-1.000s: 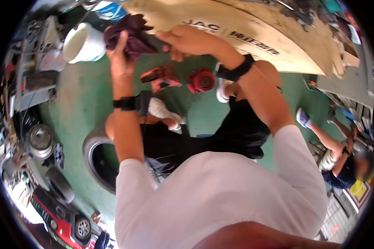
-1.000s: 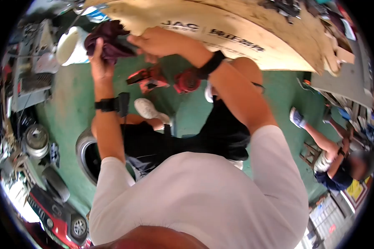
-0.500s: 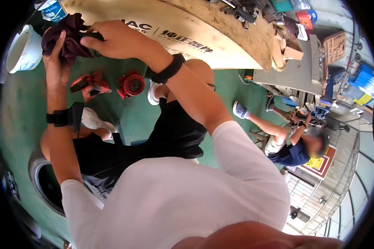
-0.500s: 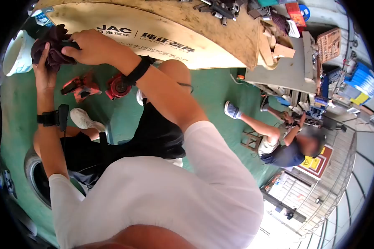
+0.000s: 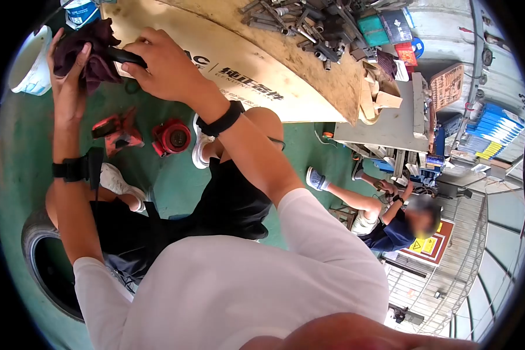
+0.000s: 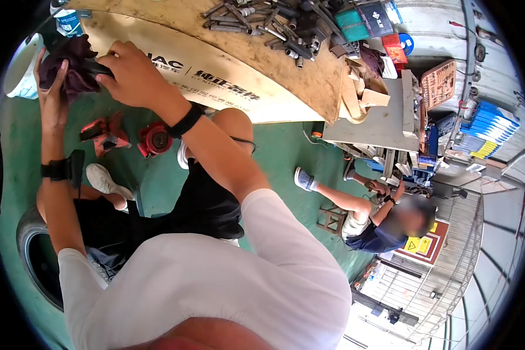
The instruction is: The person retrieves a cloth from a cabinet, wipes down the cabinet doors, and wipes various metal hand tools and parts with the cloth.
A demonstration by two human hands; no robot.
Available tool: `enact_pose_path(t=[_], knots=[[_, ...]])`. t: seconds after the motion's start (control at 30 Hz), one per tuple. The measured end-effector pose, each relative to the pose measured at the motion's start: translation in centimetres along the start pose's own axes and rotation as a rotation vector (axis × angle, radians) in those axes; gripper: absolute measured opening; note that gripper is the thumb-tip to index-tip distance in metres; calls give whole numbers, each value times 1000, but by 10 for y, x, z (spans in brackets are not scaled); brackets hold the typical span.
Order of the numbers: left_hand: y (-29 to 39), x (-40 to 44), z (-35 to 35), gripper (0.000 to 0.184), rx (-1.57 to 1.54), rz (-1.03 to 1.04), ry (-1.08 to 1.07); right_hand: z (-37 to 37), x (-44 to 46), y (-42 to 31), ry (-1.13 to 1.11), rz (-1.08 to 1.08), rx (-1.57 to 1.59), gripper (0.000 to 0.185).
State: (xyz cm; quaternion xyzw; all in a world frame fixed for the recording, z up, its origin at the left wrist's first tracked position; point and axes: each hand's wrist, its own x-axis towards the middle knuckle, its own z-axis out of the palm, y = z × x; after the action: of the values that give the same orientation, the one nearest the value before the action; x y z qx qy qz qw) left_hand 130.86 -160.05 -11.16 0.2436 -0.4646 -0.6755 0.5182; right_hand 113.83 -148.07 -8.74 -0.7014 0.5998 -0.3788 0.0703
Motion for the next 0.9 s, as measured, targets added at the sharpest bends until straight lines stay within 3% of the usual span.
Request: enact_pose_path(t=[0.13,0.2,0.27,0.33,0.47,0.53,0.63,0.7,0.73,0.8,0.9], knots=[[-8,4,2,60,-38,110,67,-14,-16,-15,37,38,-151,27],[-1,16,-11,48,-85,78,299,-46,-16,-28,-27,63,-196,26],[12,35,-38,34,-109,10,389,-93,-25,-48,-63,166,-80,26],[5,46,-58,24,-189,139,308,-139,-35,-56,34,214,-176,32],[5,35,-38,17,-238,-36,383,-225,-69,6,153,337,-351,36],[5,28,-25,14,-299,-28,276,-259,-80,35,151,378,-441,36],[0,29,-15,24,-283,-17,263,-280,-87,61,145,523,-675,39],[-12,32,-13,40,-149,59,276,-283,-84,65,45,801,-685,41],[-14,31,-12,40,-153,58,272,-285,-86,74,48,803,-689,41],[-21,30,-11,52,-196,15,215,-284,-92,96,-8,518,-857,42],[-28,24,-8,50,-191,-33,200,-287,-84,95,2,574,-809,42]])
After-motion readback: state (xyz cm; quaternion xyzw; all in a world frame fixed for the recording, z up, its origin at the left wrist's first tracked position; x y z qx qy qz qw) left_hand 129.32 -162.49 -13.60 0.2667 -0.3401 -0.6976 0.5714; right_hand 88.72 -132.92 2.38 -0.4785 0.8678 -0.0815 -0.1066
